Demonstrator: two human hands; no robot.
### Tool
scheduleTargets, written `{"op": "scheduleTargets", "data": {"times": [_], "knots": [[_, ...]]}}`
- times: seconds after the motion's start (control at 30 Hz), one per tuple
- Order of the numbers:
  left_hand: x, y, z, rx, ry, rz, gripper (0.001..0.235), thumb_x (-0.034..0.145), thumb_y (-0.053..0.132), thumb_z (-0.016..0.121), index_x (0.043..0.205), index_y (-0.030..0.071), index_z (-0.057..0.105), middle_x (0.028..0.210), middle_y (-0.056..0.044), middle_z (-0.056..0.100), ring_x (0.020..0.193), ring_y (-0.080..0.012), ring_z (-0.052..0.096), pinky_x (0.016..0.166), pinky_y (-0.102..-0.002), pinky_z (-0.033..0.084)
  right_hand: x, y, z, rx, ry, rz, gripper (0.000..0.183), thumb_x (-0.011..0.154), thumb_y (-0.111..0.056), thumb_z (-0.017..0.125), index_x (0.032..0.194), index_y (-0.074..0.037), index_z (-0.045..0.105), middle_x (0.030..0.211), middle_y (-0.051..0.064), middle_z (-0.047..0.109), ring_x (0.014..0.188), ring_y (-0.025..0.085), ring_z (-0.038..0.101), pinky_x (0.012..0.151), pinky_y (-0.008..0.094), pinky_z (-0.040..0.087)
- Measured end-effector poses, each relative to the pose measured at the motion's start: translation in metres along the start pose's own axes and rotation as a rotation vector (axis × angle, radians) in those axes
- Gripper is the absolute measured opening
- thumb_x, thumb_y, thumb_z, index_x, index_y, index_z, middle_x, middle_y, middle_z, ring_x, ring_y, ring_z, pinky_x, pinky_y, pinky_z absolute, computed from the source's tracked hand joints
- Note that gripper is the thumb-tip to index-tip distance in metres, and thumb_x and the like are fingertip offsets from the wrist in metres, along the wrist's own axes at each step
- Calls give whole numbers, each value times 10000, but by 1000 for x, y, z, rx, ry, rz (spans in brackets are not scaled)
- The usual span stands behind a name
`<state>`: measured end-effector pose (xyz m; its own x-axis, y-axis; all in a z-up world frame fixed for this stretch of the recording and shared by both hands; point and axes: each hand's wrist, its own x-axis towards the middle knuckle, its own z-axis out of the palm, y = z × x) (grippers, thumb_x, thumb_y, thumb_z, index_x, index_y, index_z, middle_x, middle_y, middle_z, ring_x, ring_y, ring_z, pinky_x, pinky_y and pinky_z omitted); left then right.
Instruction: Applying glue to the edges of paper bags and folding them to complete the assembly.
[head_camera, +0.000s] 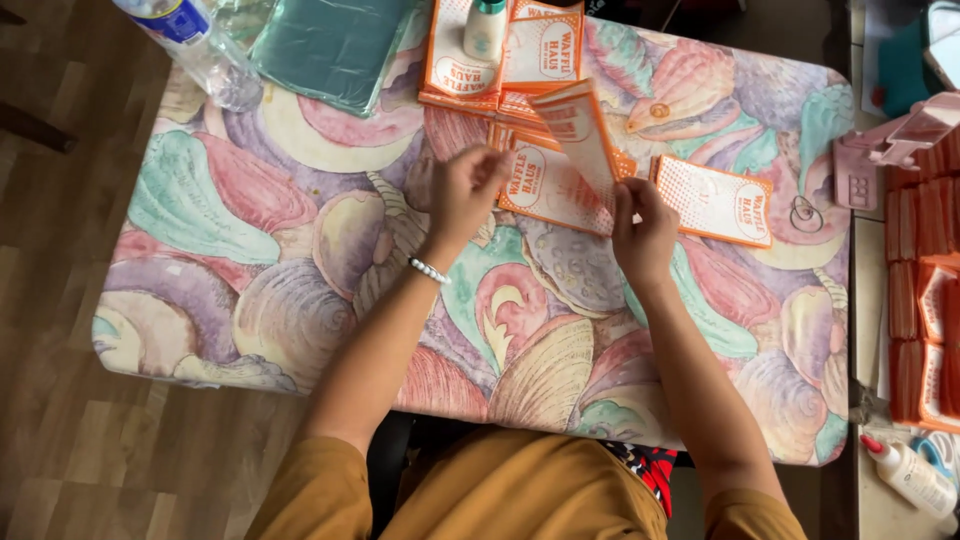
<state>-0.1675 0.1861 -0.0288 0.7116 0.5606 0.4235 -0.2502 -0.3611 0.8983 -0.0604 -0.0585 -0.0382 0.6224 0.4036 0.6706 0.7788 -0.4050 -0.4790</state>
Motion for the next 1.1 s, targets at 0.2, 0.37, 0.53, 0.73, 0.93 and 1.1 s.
{"op": "scheduleTargets", "data": {"times": [0.2,0.37,0.53,0.73,0.93,1.1], "knots": [[-40,77,30,-606,-339,-226,924,891,319,818,1555,-66,303,1511,-370,403,1349,-592,450,1049,-631,471,-4,-70,-7,62,-15,-96,72,962,-41,754,987,-106,770,736,76,704,709,312,712,667,385,557],[-46,10,42,-267,-39,-268,239,921,179,744,1102,22,738,927,-172,754,860,-312,758,657,-410,623,10,-72,-9,304,-107,-16,126,880,-134,893,885,-75,782,762,63,739,720,274,711,722,362,551],[-14,8,8,-168,62,-360,220,717,183,889,913,124,807,733,-51,758,758,-184,749,643,-354,580,32,-17,-7,147,73,30,176,990,-128,891,947,-71,730,778,82,713,703,234,652,685,353,485],[1,3,-15,-28,4,-321,372,586,238,952,896,136,773,749,-57,763,782,-255,773,672,-347,584,53,26,4,-140,-423,112,639,778,-264,903,1278,70,690,1028,210,666,935,448,659,842,578,530],[6,0,-29,-112,-132,-232,365,612,132,916,943,97,766,779,-71,765,816,-193,743,722,-345,572,60,95,15,-193,-478,229,142,853,-217,854,976,-194,787,791,14,687,768,267,679,728,405,545],[5,-17,-35,-432,-155,-332,243,715,67,891,922,90,765,840,-35,768,802,-100,689,755,-269,564,63,75,-7,-166,-419,167,375,916,-134,821,1280,-81,745,808,111,680,799,323,684,781,481,558]]}}
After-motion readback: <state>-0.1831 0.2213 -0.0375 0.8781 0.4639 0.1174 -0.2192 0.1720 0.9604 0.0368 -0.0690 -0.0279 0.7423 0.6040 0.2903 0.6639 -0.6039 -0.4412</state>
